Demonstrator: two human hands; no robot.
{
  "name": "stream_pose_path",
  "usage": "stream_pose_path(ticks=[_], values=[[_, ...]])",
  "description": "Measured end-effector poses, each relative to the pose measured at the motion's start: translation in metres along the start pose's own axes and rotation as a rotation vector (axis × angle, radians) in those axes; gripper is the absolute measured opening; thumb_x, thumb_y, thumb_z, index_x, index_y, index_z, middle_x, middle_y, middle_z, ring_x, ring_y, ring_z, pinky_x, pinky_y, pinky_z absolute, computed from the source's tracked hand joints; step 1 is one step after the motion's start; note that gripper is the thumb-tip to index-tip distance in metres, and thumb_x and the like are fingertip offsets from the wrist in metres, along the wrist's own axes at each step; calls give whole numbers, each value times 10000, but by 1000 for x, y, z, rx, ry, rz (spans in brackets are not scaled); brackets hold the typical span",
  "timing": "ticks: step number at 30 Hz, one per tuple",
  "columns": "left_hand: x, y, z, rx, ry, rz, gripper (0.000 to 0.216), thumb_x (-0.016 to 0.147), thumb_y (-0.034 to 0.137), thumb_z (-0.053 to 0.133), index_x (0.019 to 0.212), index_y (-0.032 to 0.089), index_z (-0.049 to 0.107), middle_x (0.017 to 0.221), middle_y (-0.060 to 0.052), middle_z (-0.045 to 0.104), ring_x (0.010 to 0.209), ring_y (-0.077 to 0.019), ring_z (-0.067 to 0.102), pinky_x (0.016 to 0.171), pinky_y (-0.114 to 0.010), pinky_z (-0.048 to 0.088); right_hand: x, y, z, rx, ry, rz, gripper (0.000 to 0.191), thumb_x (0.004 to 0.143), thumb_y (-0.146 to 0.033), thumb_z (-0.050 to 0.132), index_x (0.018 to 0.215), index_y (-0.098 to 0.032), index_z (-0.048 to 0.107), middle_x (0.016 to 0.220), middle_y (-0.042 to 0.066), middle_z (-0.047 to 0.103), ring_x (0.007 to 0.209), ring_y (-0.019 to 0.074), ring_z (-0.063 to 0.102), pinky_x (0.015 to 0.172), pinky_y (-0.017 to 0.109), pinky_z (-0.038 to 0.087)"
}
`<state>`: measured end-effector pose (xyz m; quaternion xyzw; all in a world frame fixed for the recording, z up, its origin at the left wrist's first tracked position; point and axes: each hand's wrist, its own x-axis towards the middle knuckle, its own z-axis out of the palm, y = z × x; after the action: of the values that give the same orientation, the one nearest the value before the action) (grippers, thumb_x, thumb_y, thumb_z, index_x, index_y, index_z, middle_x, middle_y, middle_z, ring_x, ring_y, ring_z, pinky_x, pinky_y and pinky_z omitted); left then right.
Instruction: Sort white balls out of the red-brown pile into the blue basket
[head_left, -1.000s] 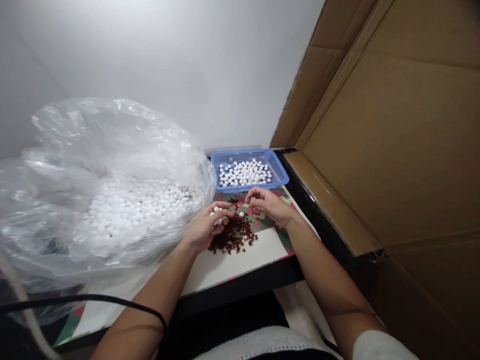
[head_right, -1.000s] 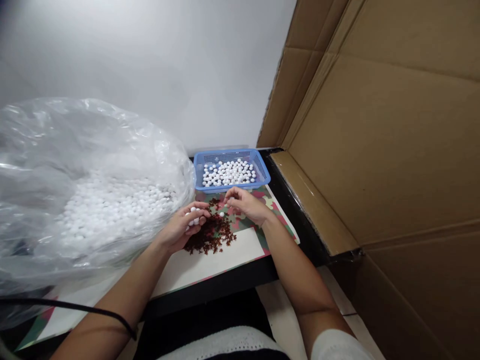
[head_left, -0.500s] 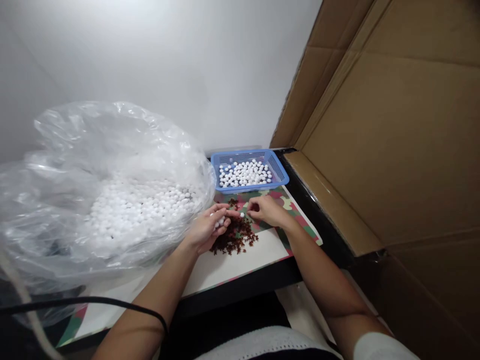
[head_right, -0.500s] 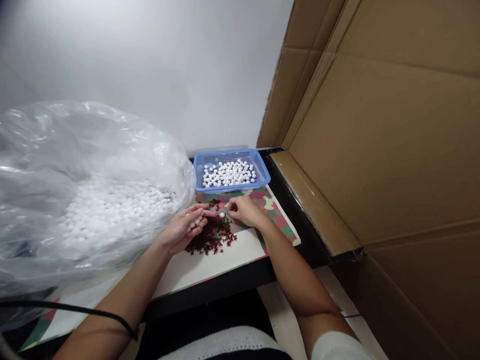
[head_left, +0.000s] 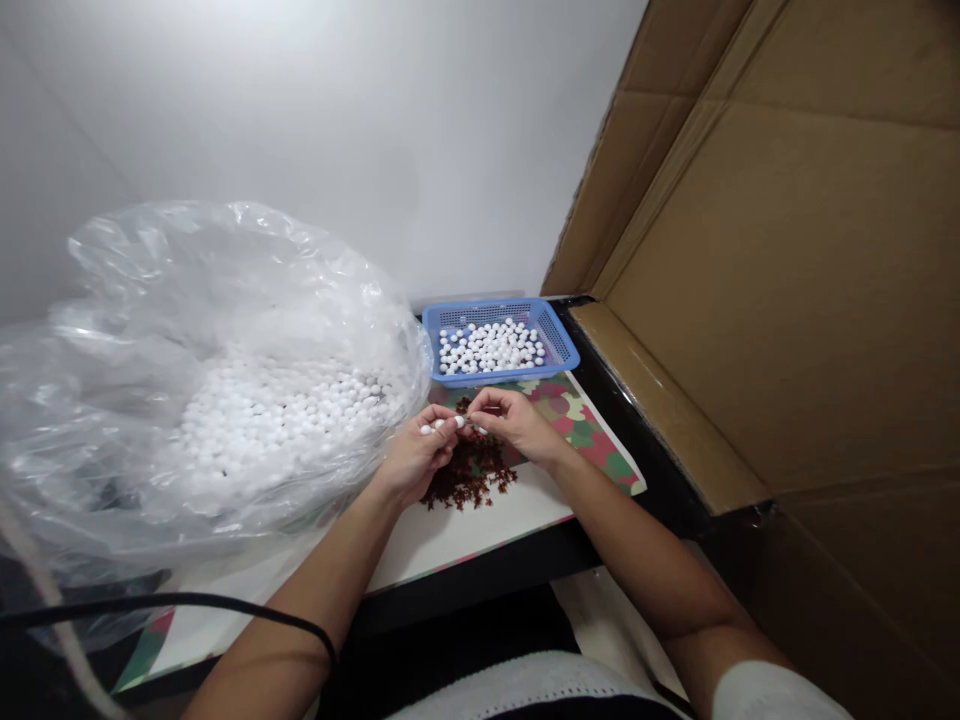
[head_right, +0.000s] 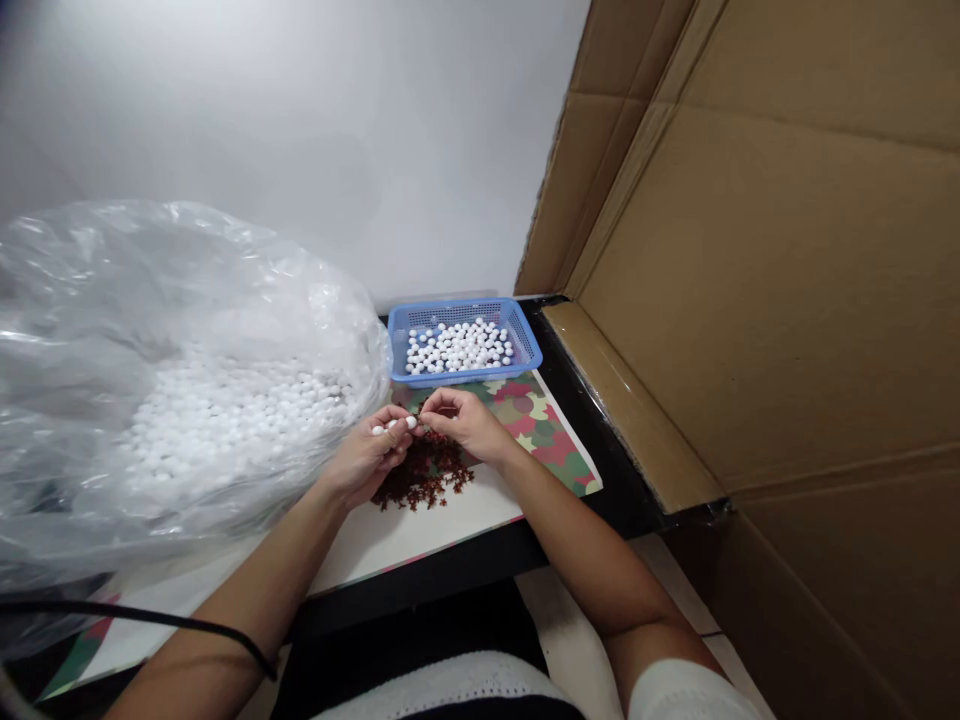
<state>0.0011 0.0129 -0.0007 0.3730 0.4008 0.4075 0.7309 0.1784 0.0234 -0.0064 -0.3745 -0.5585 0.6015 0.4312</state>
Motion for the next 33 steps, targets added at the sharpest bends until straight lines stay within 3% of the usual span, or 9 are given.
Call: stream_pose_path(ticks=[4,13,27,33], values=[[0,-1,-1,1,-30,16,313,720,367,763,831,134,586,691,-2,562,499,-26,333,397,-142,192,-1,-2,2,-33,-17,-4,262,797,-412,673,832,-158,622,774,4,621,699,118,545,674,247,426],[1,-2,0,36,6,35,306,713,355,766,830,142,580,606,33,500,464,-20,300,394,-147,149,-1,-1,4,-65,27,-27,247,779,-388,696,812,-150,638,764,13,638,691,122,562,679,258,441],[-2,-1,3,136,38,103,284,716,369,753,785,152,583,611,18,561,444,-20,309,405,-160,163,-3,3,11,-54,92,-16,274,735,-403,739,780,-172,599,770,16,648,731,153,609,713,288,483],[-2,-4,10,29,49,73,372,700,423,760,809,179,502,558,65,481,434,-22,306,395,-138,170,-2,-8,14,-18,-11,-17,278,777,-427,691,888,-187,605,785,-3,617,706,126,562,669,253,455]])
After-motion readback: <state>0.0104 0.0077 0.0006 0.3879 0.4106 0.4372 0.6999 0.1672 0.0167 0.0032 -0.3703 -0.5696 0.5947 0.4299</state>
